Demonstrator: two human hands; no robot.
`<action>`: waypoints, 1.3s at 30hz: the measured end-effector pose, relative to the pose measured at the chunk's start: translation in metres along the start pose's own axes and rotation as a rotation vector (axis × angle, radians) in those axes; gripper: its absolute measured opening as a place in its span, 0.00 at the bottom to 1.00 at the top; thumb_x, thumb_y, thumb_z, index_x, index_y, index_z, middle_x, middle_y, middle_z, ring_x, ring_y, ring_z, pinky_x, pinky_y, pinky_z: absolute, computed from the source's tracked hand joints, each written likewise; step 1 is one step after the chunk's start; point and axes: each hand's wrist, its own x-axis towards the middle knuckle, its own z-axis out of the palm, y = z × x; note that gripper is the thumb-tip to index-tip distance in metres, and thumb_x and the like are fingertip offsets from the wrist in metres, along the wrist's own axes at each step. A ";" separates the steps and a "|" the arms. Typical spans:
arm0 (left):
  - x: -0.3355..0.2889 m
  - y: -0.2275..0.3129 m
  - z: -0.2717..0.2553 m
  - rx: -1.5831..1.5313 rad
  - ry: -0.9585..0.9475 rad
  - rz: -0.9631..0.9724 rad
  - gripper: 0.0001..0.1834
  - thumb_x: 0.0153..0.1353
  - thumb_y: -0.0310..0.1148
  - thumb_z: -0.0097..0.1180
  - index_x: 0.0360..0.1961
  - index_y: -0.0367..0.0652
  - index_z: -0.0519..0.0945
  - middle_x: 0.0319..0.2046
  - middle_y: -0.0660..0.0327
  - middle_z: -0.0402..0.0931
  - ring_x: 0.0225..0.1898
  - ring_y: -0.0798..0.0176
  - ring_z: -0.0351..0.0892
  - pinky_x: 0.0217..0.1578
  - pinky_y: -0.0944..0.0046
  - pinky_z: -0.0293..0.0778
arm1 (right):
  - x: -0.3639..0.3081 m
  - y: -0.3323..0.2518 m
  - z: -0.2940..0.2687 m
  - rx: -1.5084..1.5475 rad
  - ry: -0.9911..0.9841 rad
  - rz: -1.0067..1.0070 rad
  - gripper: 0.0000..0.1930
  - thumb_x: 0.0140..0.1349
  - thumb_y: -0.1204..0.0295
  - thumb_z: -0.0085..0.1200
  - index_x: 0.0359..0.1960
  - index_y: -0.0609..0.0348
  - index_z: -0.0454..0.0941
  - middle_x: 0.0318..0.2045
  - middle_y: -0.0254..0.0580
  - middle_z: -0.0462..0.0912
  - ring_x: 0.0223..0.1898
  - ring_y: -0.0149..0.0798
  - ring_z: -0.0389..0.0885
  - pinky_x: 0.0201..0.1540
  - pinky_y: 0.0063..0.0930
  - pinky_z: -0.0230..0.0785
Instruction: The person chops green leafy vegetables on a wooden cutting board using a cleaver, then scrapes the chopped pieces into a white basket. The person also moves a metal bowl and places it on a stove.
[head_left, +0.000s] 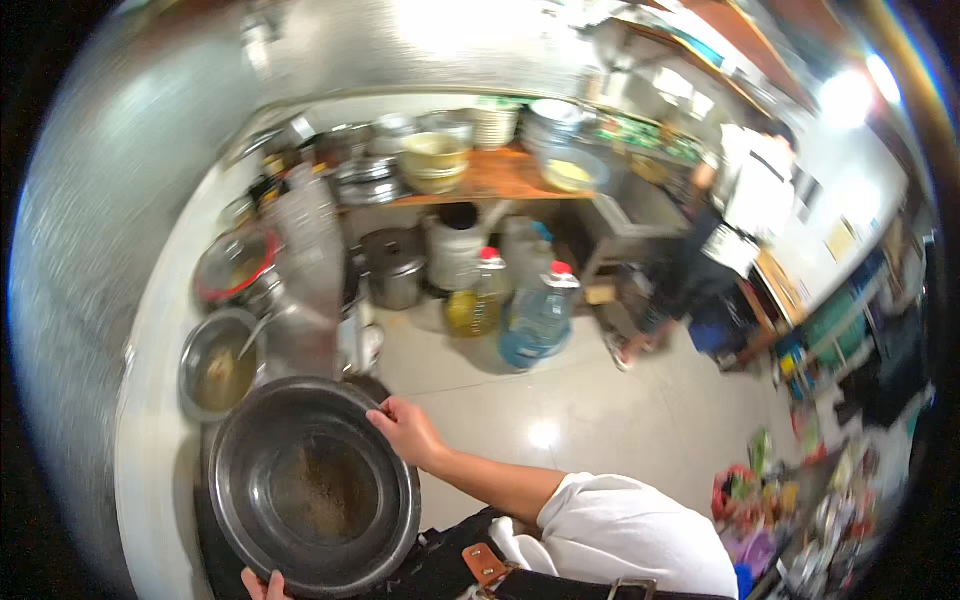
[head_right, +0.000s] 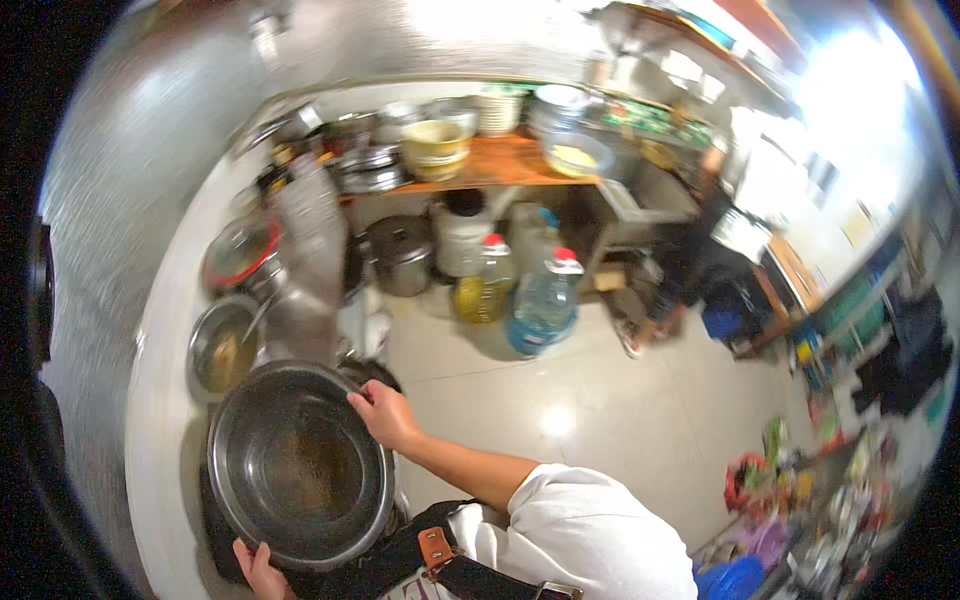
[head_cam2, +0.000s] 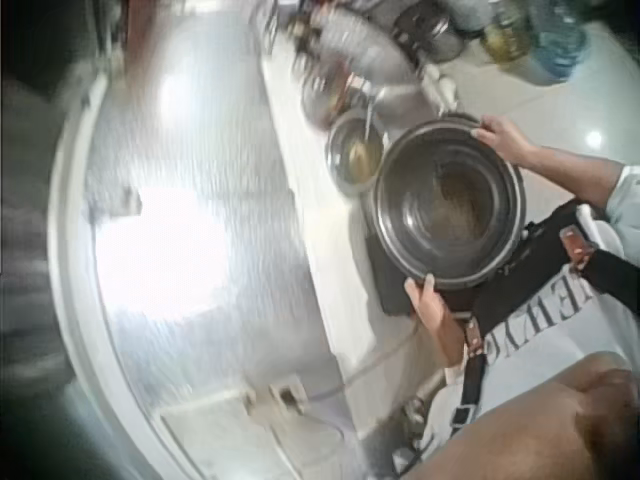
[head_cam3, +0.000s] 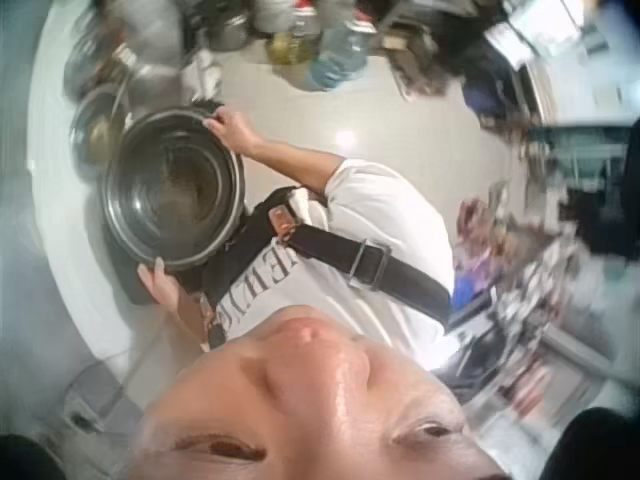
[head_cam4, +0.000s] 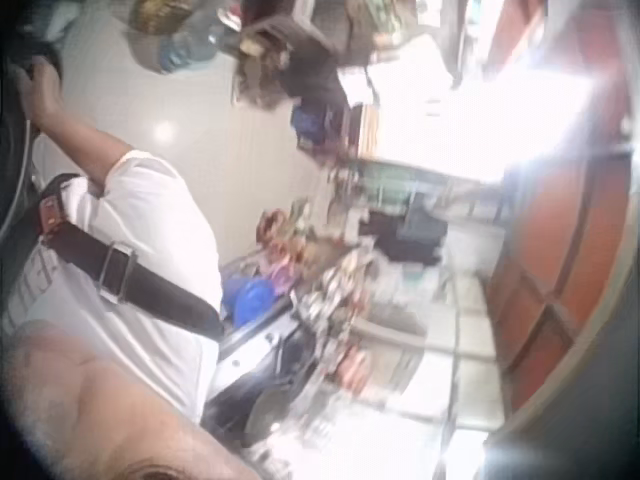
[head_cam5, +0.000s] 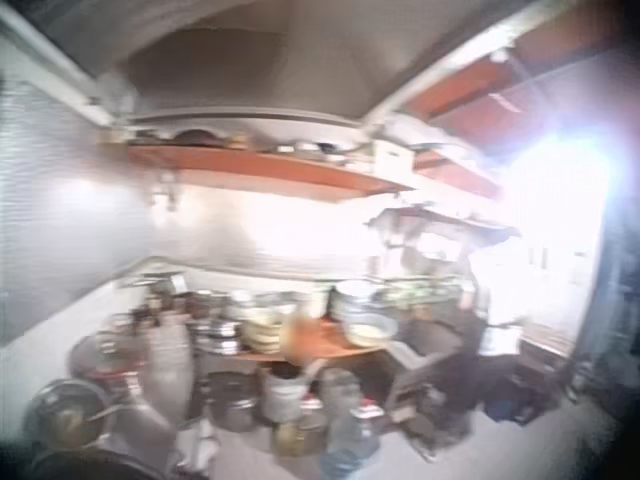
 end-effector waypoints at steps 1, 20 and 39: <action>-0.017 0.029 0.030 0.148 -0.111 -0.076 0.39 0.58 0.35 0.58 0.67 0.39 0.54 0.67 0.53 0.53 0.65 0.52 0.52 0.64 0.59 0.47 | -0.004 0.007 -0.028 0.052 0.039 0.038 0.17 0.61 0.58 0.53 0.32 0.64 0.76 0.27 0.54 0.80 0.31 0.49 0.80 0.35 0.40 0.69; -0.031 -0.088 0.539 0.691 -1.466 0.386 0.33 0.55 0.43 0.53 0.59 0.34 0.66 0.57 0.43 0.61 0.51 0.43 0.66 0.55 0.52 0.64 | -0.156 0.137 -0.493 -0.017 1.209 0.198 0.15 0.61 0.60 0.52 0.37 0.62 0.73 0.27 0.54 0.78 0.32 0.54 0.77 0.35 0.42 0.67; -0.210 -0.098 0.959 0.818 -1.939 0.145 0.19 0.61 0.29 0.52 0.52 0.34 0.69 0.40 0.57 0.70 0.38 0.62 0.69 0.39 0.65 0.68 | -0.130 0.220 -0.686 0.048 1.793 0.545 0.17 0.59 0.57 0.54 0.35 0.61 0.76 0.28 0.51 0.81 0.32 0.49 0.81 0.35 0.39 0.70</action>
